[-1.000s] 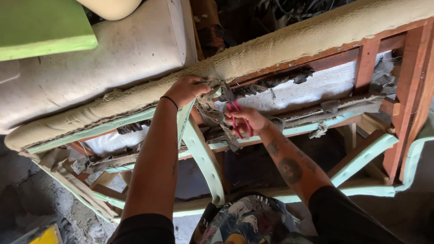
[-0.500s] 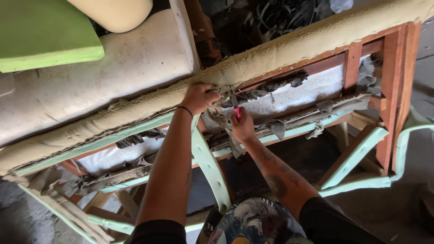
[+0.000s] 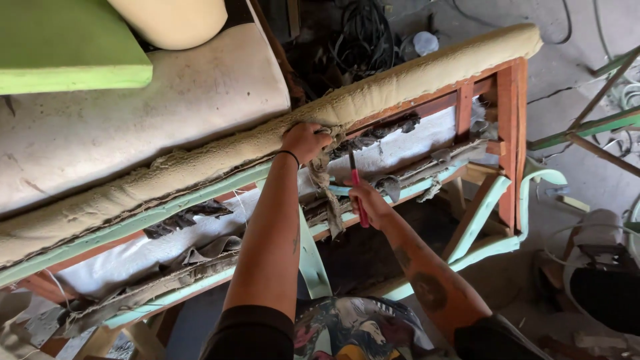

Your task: The person uses pliers to pull and remove fabric and staples from the wooden frame of a sofa. They work along the edge of the frame, detaching the material from the wood and foam.

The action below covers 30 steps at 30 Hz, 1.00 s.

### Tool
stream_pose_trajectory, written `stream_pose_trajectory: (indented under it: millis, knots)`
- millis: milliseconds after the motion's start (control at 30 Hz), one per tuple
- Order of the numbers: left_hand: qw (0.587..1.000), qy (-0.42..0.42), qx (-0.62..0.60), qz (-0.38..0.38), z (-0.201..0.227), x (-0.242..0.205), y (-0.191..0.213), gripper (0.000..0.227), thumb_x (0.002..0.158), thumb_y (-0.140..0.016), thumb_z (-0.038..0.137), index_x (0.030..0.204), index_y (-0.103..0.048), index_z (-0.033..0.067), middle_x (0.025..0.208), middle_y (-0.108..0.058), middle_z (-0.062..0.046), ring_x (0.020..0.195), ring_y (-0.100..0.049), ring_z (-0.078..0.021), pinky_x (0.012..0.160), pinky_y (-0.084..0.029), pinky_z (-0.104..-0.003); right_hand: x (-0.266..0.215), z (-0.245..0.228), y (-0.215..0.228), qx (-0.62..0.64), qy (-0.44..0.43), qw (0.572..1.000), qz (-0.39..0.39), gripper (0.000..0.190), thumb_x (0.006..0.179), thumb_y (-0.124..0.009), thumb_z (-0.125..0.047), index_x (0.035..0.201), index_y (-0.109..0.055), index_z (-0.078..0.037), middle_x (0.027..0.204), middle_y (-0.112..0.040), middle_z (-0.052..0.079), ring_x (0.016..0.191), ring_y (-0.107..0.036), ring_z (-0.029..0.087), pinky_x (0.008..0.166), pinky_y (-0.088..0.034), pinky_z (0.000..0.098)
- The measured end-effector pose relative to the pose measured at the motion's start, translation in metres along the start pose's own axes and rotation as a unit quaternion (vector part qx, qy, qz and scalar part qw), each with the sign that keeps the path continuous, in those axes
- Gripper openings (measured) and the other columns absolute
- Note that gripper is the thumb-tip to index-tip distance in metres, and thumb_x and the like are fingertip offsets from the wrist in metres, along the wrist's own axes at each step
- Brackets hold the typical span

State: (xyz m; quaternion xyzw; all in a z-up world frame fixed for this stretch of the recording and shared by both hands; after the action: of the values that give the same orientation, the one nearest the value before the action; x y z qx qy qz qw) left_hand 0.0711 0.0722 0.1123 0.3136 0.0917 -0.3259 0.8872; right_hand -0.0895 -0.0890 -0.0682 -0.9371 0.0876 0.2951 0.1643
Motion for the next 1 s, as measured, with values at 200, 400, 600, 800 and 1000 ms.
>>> stream_pose_trajectory:
  millis: [200,400,600,800,1000]
  knots:
    - [1.0,0.006,0.002,0.014,-0.005,0.009,-0.005,0.073,0.094,-0.067,0.046,0.146,-0.05,-0.0026,0.144,-0.052,-0.029,0.138,-0.046,-0.0485,0.117,-0.038,-0.062,-0.048,0.013,0.036,0.029,0.013,0.999,0.02,0.02,0.098,-0.056,-0.021,0.105,-0.06,-0.003,0.069,-0.048,0.011,0.059,-0.054,0.024,0.054,-0.043,0.0317]
    - [0.996,0.061,0.028,0.058,-0.029,0.03,-0.011,0.065,0.077,-0.073,0.053,0.125,-0.073,0.009,0.118,-0.071,-0.017,0.12,-0.063,-0.0407,0.107,-0.047,-0.058,-0.073,0.035,0.069,-0.092,-0.015,0.996,0.002,0.063,0.095,-0.075,-0.039,0.131,-0.06,0.011,0.126,-0.069,0.03,0.123,-0.061,0.038,0.099,-0.052,0.0518]
    - [0.991,0.058,-0.005,0.121,-0.051,0.055,-0.018,0.035,0.082,-0.067,0.042,0.067,-0.066,0.0109,0.064,-0.055,-0.015,0.064,-0.059,-0.0319,0.067,-0.044,-0.051,-0.064,-0.052,0.062,-0.053,-0.011,0.988,-0.144,0.077,0.1,-0.052,-0.055,0.139,-0.058,0.011,0.147,-0.054,0.029,0.144,-0.042,0.048,0.107,-0.041,0.068]
    - [0.982,0.117,0.02,0.149,-0.029,0.043,-0.013,0.054,0.085,-0.064,0.065,0.094,-0.079,0.014,0.098,-0.073,-0.016,0.105,-0.066,-0.0445,0.088,-0.049,-0.054,0.0,-0.135,0.059,-0.182,-0.041,0.934,-0.306,0.058,0.106,-0.041,-0.06,0.071,-0.042,-0.015,0.114,-0.067,0.034,0.136,-0.052,0.05,0.105,-0.045,0.0698]
    - [0.972,0.162,-0.013,0.172,-0.039,0.047,-0.02,0.049,0.081,-0.071,0.063,0.1,-0.079,0.0179,0.103,-0.075,-0.01,0.112,-0.066,-0.0373,0.092,-0.051,-0.048,0.074,-0.141,0.06,-0.198,-0.076,0.902,-0.375,0.057,0.108,-0.043,-0.053,0.069,-0.045,-0.011,0.124,-0.066,0.037,0.124,-0.061,0.049,0.096,-0.053,0.0634]
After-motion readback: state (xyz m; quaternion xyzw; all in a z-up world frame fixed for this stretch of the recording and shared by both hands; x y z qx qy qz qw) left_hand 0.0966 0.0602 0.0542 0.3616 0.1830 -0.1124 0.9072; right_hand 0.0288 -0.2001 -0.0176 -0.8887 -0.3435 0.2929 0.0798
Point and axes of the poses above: each hand's wrist, its own x-axis towards the middle knuckle, its own y-axis out of the back of the hand, z = x × y, the point moved 2 cm from there along x, towards the middle knuckle
